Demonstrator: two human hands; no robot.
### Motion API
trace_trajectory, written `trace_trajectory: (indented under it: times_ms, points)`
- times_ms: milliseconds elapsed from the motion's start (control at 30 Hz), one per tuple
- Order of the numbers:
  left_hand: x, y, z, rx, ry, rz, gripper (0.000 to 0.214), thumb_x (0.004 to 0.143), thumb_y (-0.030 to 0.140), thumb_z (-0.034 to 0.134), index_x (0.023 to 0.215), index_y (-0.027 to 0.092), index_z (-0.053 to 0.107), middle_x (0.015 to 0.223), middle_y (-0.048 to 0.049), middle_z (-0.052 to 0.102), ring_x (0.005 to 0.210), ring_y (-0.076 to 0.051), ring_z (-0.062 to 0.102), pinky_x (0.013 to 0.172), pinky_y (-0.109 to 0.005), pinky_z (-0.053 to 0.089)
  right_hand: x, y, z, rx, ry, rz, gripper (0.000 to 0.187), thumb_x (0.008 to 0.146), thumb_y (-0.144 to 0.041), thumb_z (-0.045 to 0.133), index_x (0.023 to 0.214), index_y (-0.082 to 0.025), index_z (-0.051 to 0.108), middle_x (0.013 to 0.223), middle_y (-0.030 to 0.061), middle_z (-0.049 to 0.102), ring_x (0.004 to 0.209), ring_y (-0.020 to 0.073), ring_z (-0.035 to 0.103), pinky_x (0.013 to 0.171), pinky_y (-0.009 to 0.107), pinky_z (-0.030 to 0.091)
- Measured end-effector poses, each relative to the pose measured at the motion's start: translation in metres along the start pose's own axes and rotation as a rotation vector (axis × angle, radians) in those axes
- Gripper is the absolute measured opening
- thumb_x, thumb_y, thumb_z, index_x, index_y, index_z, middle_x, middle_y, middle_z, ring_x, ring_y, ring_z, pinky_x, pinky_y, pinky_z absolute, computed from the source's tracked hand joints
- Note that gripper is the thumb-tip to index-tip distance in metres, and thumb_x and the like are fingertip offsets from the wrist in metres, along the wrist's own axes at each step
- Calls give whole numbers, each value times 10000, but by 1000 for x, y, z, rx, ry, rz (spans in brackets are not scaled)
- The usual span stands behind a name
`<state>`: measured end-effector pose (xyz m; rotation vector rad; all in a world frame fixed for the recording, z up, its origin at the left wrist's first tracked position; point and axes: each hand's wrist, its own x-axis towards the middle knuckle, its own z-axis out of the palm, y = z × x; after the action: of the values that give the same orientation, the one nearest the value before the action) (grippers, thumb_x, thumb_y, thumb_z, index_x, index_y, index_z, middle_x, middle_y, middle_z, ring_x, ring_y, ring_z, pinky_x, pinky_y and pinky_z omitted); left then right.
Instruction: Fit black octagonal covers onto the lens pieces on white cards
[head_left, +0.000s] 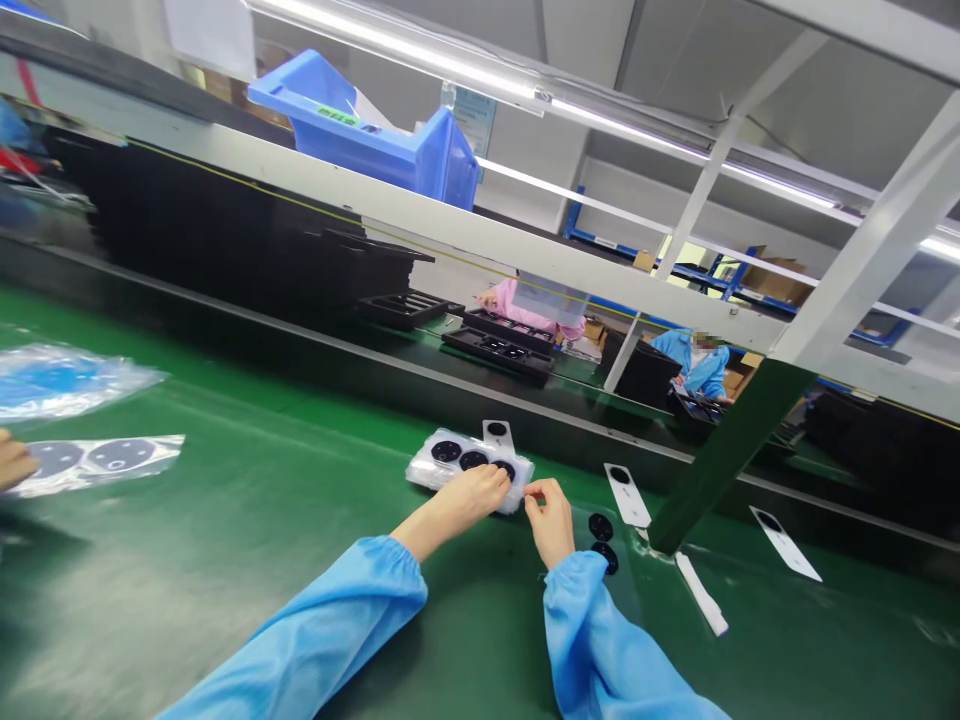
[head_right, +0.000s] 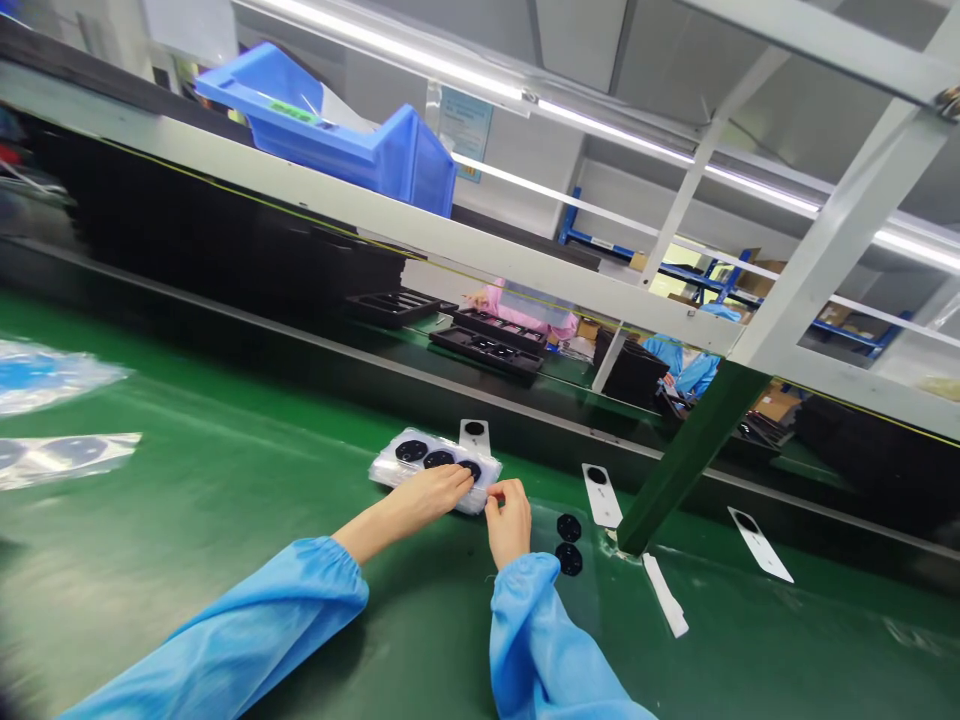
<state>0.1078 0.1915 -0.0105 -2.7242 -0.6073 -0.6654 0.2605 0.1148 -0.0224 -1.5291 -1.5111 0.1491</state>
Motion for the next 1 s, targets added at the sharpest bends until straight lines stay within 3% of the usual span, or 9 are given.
trace_trajectory:
  times_ms: [167,433,1000]
  points:
    - [-1,2,-2,42,-64,25,274,880,294,534,1113,151,544,1095,-71,590,907,-190,603,764,-384,522,-2,-4,2,80,18,13,143,878,-257,552,811,-134,581,871,16,590,746,122,575,617,262,493]
    - [-4,3,-8,40,-4,-28,271,880,290,535,1111,150,544,1092,-70,591,906,-190,604,763,-384,523,4,-15,0,183,85,19,107,807,-170,502,844,-178,602,887,32,540,743,146,557,542,236,447]
    - [-5,0,-15,-81,99,-101,253,882,285,532,1095,148,550,1063,-65,600,880,-180,609,740,-366,529,10,-23,0,201,156,-55,169,788,-138,462,830,-208,609,924,37,485,788,153,545,646,263,446]
